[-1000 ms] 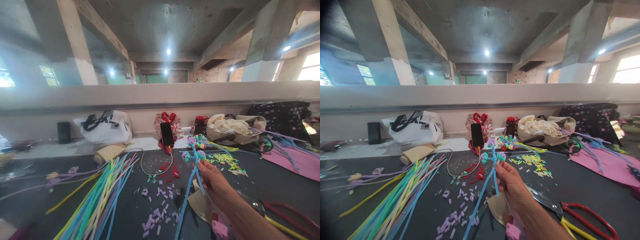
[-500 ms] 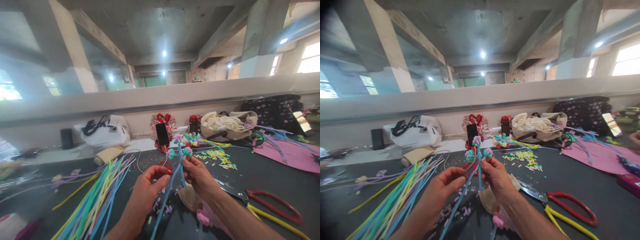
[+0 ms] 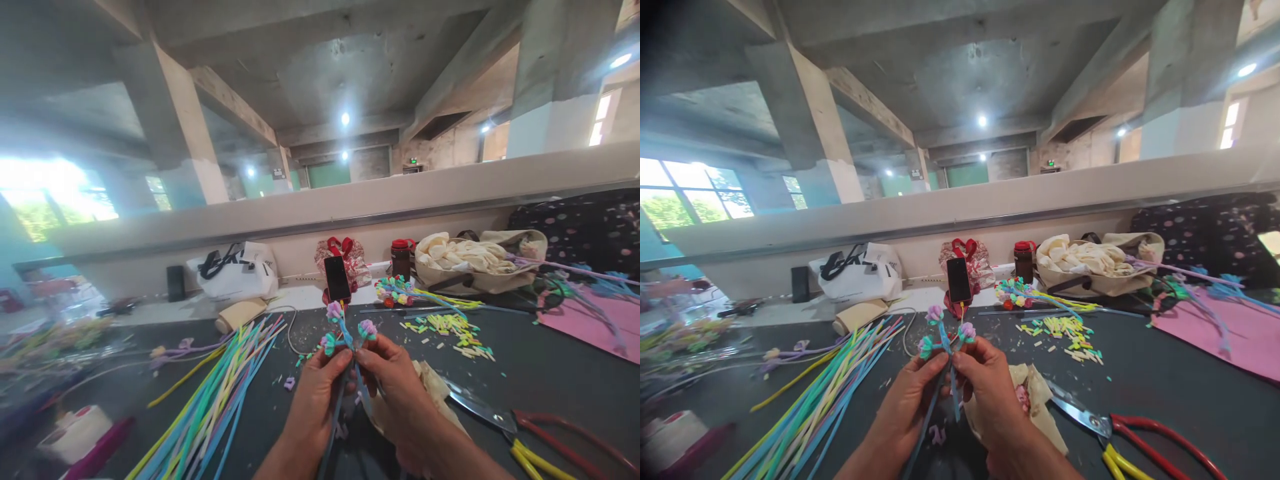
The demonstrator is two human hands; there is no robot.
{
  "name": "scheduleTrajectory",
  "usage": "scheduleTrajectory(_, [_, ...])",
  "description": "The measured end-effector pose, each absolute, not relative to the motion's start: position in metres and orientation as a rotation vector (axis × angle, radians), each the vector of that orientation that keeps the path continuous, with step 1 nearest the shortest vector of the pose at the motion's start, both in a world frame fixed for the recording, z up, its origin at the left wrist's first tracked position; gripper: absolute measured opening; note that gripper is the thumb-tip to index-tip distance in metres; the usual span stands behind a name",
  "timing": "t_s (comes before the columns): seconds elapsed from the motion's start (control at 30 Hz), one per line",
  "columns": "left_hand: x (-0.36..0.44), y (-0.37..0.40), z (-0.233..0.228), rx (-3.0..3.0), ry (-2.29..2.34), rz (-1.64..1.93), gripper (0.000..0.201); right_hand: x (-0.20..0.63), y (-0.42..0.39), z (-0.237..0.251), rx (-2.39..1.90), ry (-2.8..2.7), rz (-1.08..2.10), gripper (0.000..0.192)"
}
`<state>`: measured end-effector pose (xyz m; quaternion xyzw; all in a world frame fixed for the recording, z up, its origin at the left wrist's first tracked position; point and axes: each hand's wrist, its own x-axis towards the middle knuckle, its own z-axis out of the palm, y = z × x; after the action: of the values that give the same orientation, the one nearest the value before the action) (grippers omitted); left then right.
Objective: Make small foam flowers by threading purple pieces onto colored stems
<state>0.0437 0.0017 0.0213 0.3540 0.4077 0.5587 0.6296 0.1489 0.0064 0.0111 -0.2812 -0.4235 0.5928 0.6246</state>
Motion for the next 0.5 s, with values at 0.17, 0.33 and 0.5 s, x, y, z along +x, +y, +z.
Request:
scheduleTrajectory(0.17, [0.042, -0.001, 0.017, 0.817, 0.896, 1.266, 0.024, 0.149, 0.009, 0.008, -0.660, -0.940, 1.468, 0.008])
scheduleTrajectory(0.33, [0.042, 0.001, 0.010, 0.742, 0.807, 1.269, 0.021, 0.148, 0.009, 0.004, -0.578, -0.816, 1.629, 0.007])
scheduleTrajectory(0.5, [0.045, 0.003, 0.012, 0.667, 0.839, 1.212, 0.025, 0.150, 0.012, 0.008, -0.641, -0.759, 1.692, 0.012])
